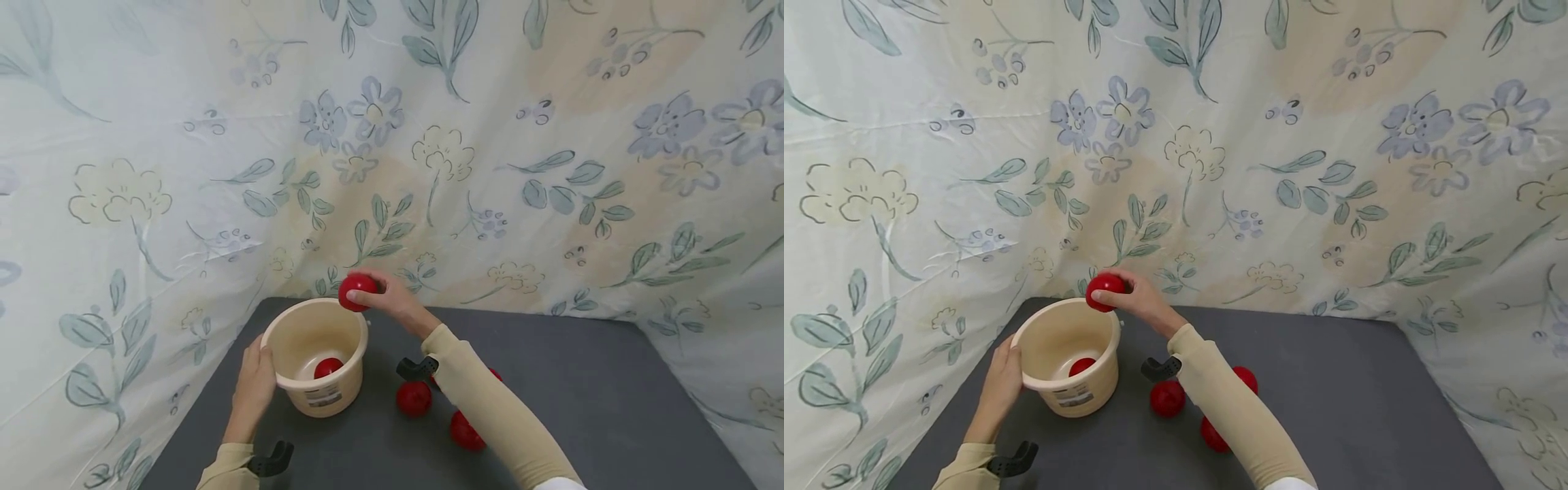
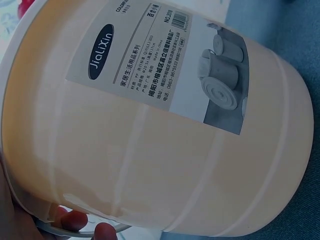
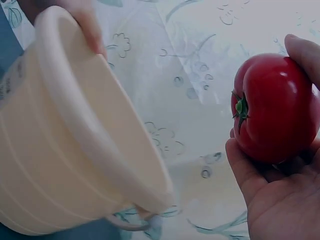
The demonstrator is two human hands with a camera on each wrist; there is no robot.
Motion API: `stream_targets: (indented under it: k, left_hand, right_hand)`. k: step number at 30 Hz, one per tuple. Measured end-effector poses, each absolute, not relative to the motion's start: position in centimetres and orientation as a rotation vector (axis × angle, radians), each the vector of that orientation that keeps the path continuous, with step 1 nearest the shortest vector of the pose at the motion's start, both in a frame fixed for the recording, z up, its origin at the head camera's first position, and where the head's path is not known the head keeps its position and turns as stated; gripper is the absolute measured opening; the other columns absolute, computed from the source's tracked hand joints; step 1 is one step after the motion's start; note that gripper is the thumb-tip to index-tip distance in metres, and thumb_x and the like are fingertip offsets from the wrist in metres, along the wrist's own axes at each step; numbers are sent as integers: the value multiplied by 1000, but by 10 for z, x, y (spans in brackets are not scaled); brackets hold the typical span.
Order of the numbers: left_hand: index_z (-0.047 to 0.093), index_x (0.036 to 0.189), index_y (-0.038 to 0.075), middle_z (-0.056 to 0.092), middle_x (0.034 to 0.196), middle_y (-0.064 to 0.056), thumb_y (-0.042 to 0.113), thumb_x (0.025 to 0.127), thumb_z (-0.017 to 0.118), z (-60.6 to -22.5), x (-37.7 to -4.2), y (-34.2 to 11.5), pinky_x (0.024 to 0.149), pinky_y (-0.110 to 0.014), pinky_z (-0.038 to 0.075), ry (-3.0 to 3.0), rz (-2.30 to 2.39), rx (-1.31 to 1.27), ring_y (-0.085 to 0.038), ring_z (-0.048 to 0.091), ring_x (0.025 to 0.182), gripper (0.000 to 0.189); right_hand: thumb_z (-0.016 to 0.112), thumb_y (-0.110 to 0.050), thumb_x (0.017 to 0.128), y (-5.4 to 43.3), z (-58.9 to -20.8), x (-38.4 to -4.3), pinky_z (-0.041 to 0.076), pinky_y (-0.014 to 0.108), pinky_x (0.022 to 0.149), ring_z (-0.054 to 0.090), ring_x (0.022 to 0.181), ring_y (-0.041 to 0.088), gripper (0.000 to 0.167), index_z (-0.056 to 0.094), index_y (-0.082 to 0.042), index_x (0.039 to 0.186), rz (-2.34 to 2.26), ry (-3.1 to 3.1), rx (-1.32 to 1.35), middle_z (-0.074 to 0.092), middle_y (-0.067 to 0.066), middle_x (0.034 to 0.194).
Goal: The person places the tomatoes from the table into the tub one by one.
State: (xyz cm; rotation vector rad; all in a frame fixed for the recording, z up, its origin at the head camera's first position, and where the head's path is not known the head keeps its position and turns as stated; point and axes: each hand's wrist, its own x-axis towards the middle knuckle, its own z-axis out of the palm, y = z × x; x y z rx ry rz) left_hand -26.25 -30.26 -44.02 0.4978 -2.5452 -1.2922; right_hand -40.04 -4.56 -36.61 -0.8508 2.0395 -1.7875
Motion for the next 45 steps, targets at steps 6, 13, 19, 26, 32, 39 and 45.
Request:
stream_targets:
  k: [6,13,19,26,32,39,45]
  left_hand:
    - [27,159,7,35,155,-22,37,110,18,-443,-262,-302,119,-66,22,-2513,-1292,479,-42,29,150,59]
    - [28,159,8,36,155,-22,37,109,18,-443,-264,-301,118,-68,23,-2505,-1300,461,-42,31,149,59]
    - [26,160,8,35,155,-22,36,109,16,-443,-263,-300,117,-69,24,-2521,-1293,489,-42,31,149,59]
    - [27,159,7,37,153,-23,35,109,18,-442,-264,-298,117,-67,24,-2507,-1300,471,-42,33,148,59]
    - [27,159,8,36,153,-22,36,109,17,-441,-263,-299,117,-69,23,-2520,-1290,497,-43,33,148,59]
    - [25,160,7,35,154,-23,36,109,17,-441,-265,-300,117,-68,24,-2524,-1289,492,-43,32,148,59]
    - [27,159,6,36,153,-23,36,109,18,-442,-264,-300,117,-68,24,-2514,-1292,488,-43,33,147,59]
  right_hand:
    - [74,-31,89,-53,-383,-395,56,40,98,58,122,24,57,55,-21,142,-1756,2018,-836,62,5,138]
    - [73,-32,90,-59,-394,-392,56,40,97,57,121,24,55,56,-21,141,-1733,2018,-805,61,4,137]
    - [73,-38,91,-62,-402,-389,56,38,97,58,119,21,60,54,-21,145,-1688,2018,-807,61,2,136]
    - [76,-37,88,-65,-406,-386,57,40,95,55,121,23,60,55,-25,143,-1663,2059,-773,57,1,138]
    - [77,-36,87,-68,-411,-383,58,39,92,56,119,22,54,57,-31,136,-1614,2091,-806,59,-1,134]
    - [78,-37,85,-69,-411,-382,57,41,94,55,121,23,57,55,-34,137,-1580,2110,-818,57,0,137]
    - [79,-33,85,-68,-412,-381,58,41,94,54,122,23,62,52,-29,142,-1549,2132,-850,56,0,139]
